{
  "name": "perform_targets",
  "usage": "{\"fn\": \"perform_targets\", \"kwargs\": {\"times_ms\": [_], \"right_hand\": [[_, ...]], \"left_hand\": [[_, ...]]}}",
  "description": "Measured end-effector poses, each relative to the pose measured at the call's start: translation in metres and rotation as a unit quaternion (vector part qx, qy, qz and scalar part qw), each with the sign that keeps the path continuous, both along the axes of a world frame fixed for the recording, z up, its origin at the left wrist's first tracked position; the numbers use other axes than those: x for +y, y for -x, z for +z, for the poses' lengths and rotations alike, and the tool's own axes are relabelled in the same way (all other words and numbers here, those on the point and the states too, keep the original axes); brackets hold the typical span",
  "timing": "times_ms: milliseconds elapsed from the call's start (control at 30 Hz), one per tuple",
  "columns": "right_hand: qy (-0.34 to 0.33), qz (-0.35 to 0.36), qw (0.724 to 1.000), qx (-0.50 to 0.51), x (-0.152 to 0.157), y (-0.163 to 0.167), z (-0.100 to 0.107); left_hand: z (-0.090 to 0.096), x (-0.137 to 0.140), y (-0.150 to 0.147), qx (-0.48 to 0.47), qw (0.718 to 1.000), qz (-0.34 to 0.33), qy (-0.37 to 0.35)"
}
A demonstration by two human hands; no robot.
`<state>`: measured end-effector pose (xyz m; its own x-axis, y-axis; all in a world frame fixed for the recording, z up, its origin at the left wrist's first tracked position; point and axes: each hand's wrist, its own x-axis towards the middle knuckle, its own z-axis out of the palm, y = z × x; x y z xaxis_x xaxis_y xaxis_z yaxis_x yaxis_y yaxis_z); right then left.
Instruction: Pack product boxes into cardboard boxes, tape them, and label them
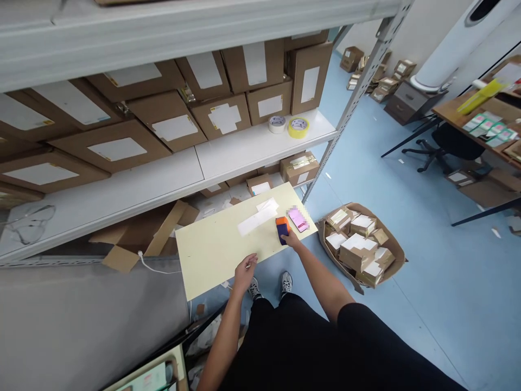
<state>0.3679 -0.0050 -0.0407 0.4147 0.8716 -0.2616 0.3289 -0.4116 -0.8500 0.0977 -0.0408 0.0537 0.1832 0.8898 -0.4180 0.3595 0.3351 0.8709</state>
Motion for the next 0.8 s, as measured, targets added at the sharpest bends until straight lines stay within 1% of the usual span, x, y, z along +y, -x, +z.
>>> {"fn": "perform_targets", "kwargs": {"times_ms": [67,133,233,267,300,400,467,567,633,733,800], "right_hand": [[-0.004,0.010,0.999,0.051,-0.007,-0.006,0.018],[-0.033,0.017,0.991,0.127,-0.014,-0.007,0.038],[-0.099,0.015,0.957,0.272,-0.021,-0.004,0.075],[-0.117,0.017,0.946,0.301,-0.023,-0.003,0.089],[-0.130,0.023,0.941,0.310,-0.024,-0.001,0.102],[-0.162,0.051,0.942,0.289,-0.025,0.003,0.139],[-0.180,0.077,0.946,0.257,-0.024,0.006,0.161],[-0.211,0.121,0.950,0.195,-0.020,0.012,0.190],[-0.236,0.151,0.947,0.154,-0.017,0.018,0.208],[-0.274,0.187,0.936,0.116,-0.013,0.033,0.234],[-0.296,0.199,0.929,0.099,-0.010,0.044,0.250]], "left_hand": [[0.009,0.003,-0.014,-0.002,1.000,-0.021,-0.011],[0.021,0.007,-0.026,-0.009,0.999,-0.042,-0.022],[0.043,0.013,-0.037,-0.023,0.997,-0.062,-0.043],[0.051,0.015,-0.039,-0.027,0.996,-0.065,-0.053],[0.059,0.018,-0.040,-0.030,0.995,-0.065,-0.065],[0.087,0.029,-0.040,-0.036,0.992,-0.051,-0.108],[0.111,0.038,-0.038,-0.041,0.989,-0.038,-0.139],[0.153,0.051,-0.031,-0.047,0.979,-0.009,-0.200],[0.183,0.057,-0.023,-0.054,0.968,0.003,-0.246],[0.225,0.060,-0.008,-0.054,0.947,-0.012,-0.317],[0.247,0.059,0.005,-0.035,0.933,-0.039,-0.356]]}}
